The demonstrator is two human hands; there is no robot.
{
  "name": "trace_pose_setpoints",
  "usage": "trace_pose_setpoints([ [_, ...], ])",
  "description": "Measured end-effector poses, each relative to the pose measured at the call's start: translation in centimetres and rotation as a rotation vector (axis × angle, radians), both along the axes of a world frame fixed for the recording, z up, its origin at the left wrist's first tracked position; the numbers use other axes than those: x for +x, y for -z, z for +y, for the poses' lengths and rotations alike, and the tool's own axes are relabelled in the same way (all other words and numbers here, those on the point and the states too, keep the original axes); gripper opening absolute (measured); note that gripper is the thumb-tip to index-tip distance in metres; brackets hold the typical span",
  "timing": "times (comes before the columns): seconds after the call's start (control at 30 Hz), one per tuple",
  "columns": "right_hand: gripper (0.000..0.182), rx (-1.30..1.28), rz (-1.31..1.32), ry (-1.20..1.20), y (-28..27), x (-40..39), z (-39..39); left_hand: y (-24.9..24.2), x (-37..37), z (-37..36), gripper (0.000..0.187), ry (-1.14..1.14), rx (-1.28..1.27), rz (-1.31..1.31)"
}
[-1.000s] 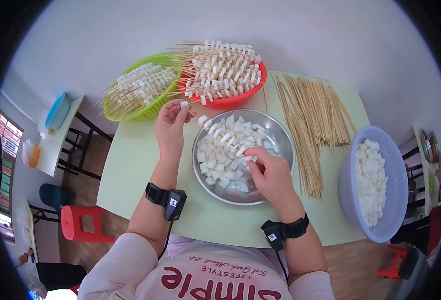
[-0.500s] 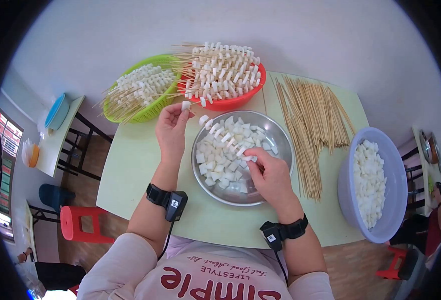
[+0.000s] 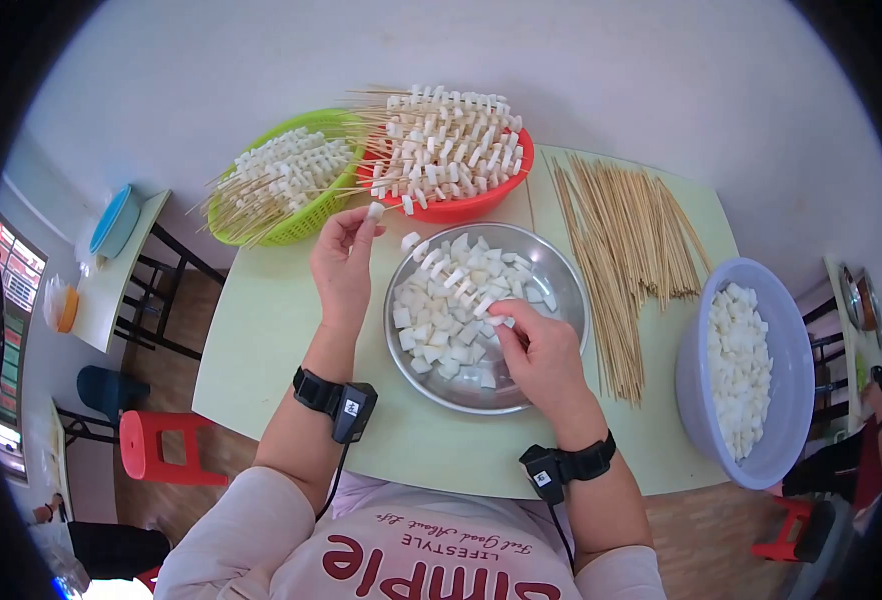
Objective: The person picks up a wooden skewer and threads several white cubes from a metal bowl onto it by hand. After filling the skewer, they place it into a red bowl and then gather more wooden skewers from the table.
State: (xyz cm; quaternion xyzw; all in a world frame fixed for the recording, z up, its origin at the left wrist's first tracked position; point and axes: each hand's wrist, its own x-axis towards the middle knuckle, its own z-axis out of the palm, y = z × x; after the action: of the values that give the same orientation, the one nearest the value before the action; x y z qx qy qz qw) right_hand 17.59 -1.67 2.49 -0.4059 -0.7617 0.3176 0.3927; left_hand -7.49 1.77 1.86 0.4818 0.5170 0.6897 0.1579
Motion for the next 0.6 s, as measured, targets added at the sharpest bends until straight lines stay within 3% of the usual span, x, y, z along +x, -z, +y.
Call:
trace_pose_setpoints([
  [0.1,0.018,0.007,-0.002,0.0,0.05,0.02,0.03,0.13,-0.17,0.0,0.012,-0.041,0.027,0.074],
  [0.37,0.018,0.021,0.002,-0.003,-0.01,0.02,0.03,-0.36,-0.09,-0.05,0.011,0.076,0.029,-0.172],
  [0.6,0.017,-0.003,-0.002,-0.003,-0.25,0.04,-0.04,-0.4,-0.22,-0.15,0.012,0.123,-0.023,-0.239],
])
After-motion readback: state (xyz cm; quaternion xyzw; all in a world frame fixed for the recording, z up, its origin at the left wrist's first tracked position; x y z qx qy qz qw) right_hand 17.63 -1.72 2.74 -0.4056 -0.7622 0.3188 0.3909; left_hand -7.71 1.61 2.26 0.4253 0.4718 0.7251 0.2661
